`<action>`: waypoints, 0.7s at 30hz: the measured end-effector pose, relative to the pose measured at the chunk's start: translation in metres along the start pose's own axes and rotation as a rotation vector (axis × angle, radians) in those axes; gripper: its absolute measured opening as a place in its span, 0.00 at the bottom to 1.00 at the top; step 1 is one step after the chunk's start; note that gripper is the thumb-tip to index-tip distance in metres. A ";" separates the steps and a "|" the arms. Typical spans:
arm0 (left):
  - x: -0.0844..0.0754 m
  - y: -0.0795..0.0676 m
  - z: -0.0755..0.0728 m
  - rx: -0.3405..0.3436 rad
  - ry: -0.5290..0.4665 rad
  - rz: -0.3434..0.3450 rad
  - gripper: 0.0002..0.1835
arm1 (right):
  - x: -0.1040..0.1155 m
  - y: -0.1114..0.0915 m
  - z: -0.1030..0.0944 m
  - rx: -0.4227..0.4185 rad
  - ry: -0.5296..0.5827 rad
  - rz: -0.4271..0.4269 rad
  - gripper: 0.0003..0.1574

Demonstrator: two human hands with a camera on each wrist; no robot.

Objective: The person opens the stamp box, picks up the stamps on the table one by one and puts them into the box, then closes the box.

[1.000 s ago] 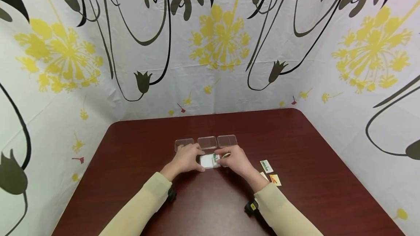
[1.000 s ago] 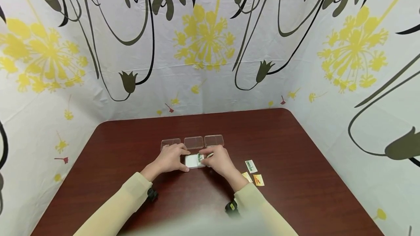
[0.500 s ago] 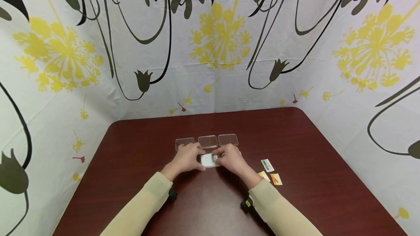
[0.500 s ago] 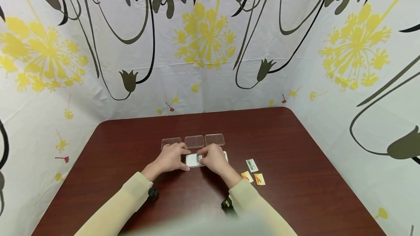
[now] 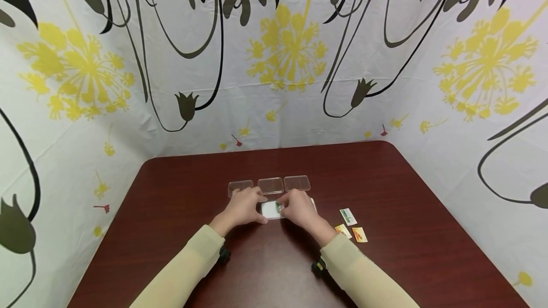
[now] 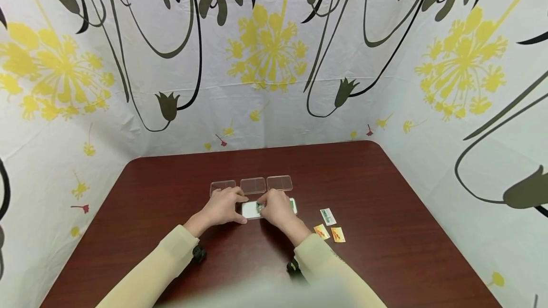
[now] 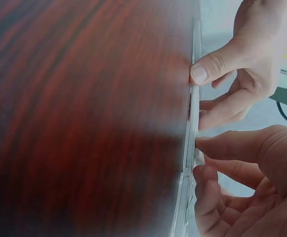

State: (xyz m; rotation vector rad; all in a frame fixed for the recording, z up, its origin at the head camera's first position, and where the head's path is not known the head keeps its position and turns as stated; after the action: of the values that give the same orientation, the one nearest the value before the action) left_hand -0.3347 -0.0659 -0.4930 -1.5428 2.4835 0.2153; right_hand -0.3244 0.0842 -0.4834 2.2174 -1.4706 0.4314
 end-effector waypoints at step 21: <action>-0.002 -0.003 -0.001 -0.001 0.011 0.014 0.34 | 0.001 -0.002 -0.001 0.005 -0.068 0.045 0.18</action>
State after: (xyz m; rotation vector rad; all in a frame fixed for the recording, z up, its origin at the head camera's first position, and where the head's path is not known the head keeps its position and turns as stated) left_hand -0.3314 -0.0654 -0.4919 -1.5317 2.5030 0.2106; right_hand -0.3224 0.0847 -0.4821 2.2270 -1.5586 0.3774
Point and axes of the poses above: each hand's wrist, its own y-axis towards the middle knuckle, its own z-axis out of the palm, x = y × z, the point moved 7 cm from there along y, towards the middle knuckle, and after that the axes turned 6 degrees about -z, right-handed, at the moved point
